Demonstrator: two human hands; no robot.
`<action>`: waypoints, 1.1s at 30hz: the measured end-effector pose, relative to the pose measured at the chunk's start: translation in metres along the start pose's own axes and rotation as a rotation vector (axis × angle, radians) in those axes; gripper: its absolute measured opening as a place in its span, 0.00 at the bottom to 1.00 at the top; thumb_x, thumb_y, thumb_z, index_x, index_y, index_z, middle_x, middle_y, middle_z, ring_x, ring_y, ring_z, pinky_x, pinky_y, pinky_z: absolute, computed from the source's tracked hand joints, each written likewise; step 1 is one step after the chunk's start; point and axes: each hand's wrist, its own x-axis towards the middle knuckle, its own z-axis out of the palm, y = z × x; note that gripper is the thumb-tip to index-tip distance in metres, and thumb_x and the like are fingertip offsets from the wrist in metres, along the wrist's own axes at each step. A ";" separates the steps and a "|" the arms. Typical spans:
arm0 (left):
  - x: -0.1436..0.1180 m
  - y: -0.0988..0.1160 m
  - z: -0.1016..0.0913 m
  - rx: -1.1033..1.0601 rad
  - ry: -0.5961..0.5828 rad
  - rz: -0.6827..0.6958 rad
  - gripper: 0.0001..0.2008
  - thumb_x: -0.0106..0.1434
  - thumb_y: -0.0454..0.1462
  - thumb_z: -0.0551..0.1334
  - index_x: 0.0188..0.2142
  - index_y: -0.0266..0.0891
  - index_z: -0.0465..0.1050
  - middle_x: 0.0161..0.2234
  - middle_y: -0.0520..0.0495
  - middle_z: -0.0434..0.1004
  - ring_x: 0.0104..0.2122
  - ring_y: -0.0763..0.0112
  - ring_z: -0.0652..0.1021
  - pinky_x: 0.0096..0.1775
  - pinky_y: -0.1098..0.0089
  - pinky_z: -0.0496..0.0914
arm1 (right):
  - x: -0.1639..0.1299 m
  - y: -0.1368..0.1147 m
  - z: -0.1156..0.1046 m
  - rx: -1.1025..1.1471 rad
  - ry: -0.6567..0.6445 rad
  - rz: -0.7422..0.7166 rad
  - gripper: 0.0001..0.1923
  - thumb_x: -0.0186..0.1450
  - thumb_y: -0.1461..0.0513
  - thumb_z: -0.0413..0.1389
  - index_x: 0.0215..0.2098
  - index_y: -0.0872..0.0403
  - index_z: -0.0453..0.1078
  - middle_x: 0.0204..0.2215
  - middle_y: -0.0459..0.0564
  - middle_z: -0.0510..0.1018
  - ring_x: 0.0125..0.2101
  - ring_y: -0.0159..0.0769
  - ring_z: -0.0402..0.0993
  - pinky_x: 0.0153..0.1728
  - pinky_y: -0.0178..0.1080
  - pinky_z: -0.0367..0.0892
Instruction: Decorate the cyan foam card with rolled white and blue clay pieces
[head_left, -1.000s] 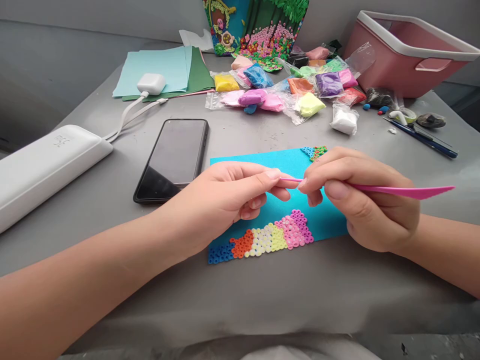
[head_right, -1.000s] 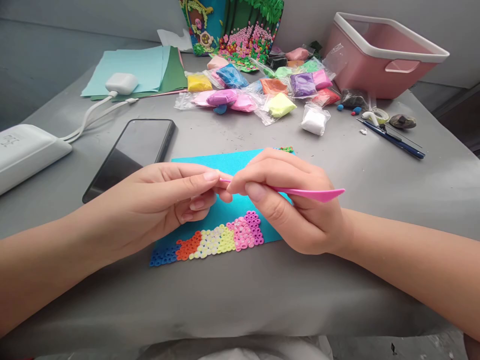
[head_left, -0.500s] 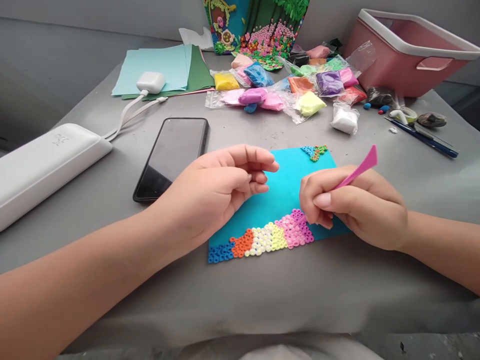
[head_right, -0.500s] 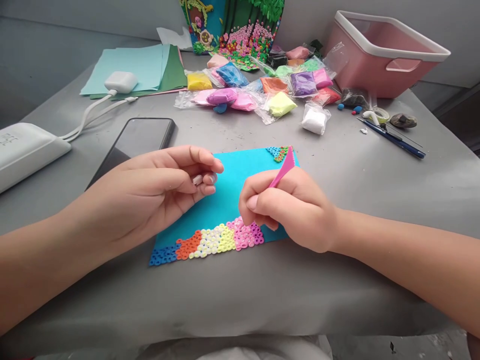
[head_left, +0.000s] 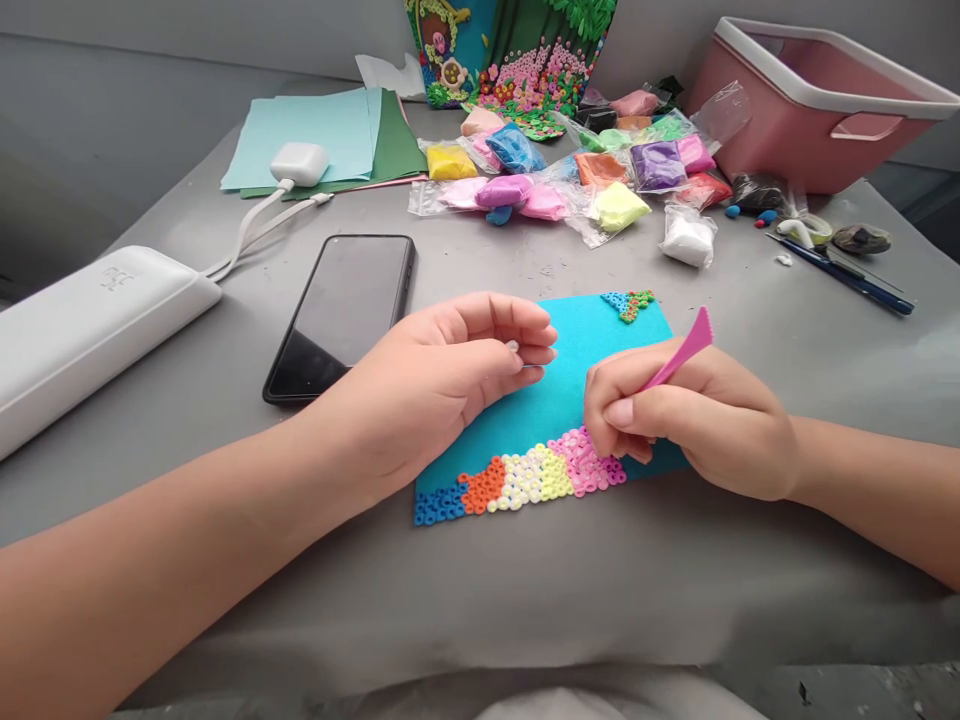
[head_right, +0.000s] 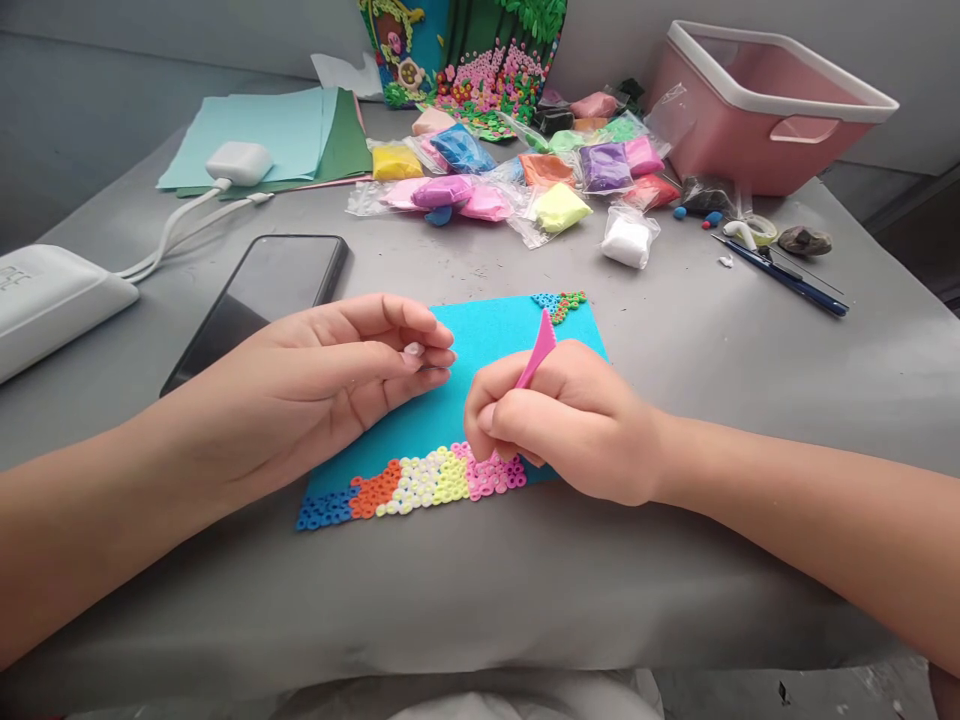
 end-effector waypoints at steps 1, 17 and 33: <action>0.000 0.001 0.001 0.000 0.003 -0.002 0.10 0.58 0.23 0.64 0.32 0.37 0.80 0.32 0.53 0.81 0.35 0.76 0.81 0.43 0.74 0.77 | 0.000 0.000 0.000 -0.002 -0.001 0.000 0.13 0.63 0.67 0.48 0.22 0.57 0.68 0.21 0.45 0.70 0.22 0.25 0.62 0.22 0.30 0.61; -0.001 0.004 0.005 0.017 0.030 -0.032 0.07 0.62 0.25 0.65 0.32 0.37 0.79 0.32 0.53 0.81 0.34 0.76 0.81 0.41 0.73 0.76 | 0.001 0.001 -0.001 -0.069 0.001 -0.106 0.13 0.62 0.70 0.47 0.22 0.56 0.68 0.22 0.43 0.72 0.23 0.23 0.63 0.24 0.27 0.62; 0.000 0.000 0.001 0.047 -0.008 0.007 0.06 0.65 0.38 0.69 0.41 0.39 0.79 0.34 0.49 0.84 0.36 0.74 0.81 0.40 0.73 0.75 | -0.001 0.003 -0.004 -0.143 -0.037 -0.220 0.14 0.65 0.71 0.48 0.26 0.56 0.70 0.23 0.44 0.72 0.24 0.26 0.64 0.25 0.32 0.61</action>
